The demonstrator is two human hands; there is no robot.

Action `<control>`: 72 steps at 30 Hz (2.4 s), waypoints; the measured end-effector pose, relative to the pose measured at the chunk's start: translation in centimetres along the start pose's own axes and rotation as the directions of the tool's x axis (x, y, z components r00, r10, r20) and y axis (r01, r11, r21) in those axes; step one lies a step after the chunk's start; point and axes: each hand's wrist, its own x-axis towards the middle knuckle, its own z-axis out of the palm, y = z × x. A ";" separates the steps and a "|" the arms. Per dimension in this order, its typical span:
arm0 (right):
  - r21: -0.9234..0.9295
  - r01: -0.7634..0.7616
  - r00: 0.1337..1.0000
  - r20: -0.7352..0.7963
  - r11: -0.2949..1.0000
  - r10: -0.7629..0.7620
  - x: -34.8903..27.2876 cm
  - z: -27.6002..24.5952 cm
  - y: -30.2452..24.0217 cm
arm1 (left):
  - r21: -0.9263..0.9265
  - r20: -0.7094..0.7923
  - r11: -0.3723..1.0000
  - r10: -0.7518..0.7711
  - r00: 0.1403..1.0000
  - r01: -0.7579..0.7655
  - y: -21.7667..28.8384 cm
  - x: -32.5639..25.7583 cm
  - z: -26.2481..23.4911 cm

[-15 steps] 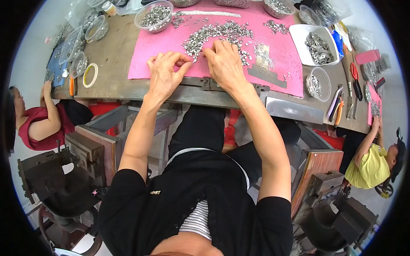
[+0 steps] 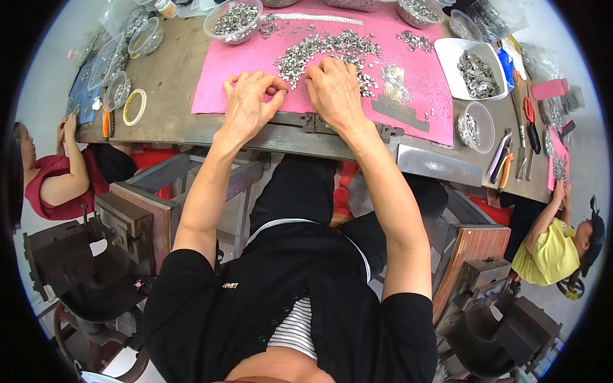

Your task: Manually assembling small metal components into a strip jig and using a press machine.

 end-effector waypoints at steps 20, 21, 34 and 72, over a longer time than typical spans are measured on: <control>-0.079 0.152 0.988 0.003 0.985 -0.153 -0.3 -0.6 1.1 | 0.019 0.033 0.999 0.044 0.998 -0.045 0.8 0.2 -0.1; -0.027 0.139 0.990 -0.013 0.990 -0.139 -0.4 -1.5 1.3 | -0.013 0.029 0.999 0.049 0.998 -0.048 1.0 0.2 -0.2; 0.194 0.044 0.999 0.015 0.980 -0.048 -7.2 -6.0 0.5 | -0.181 0.090 0.949 0.277 0.957 -0.258 5.7 -0.7 2.6; 0.057 0.258 0.965 0.035 0.964 -0.261 1.0 1.1 0.6 | 0.091 -0.007 0.995 0.044 0.999 -0.043 -0.3 0.6 -0.1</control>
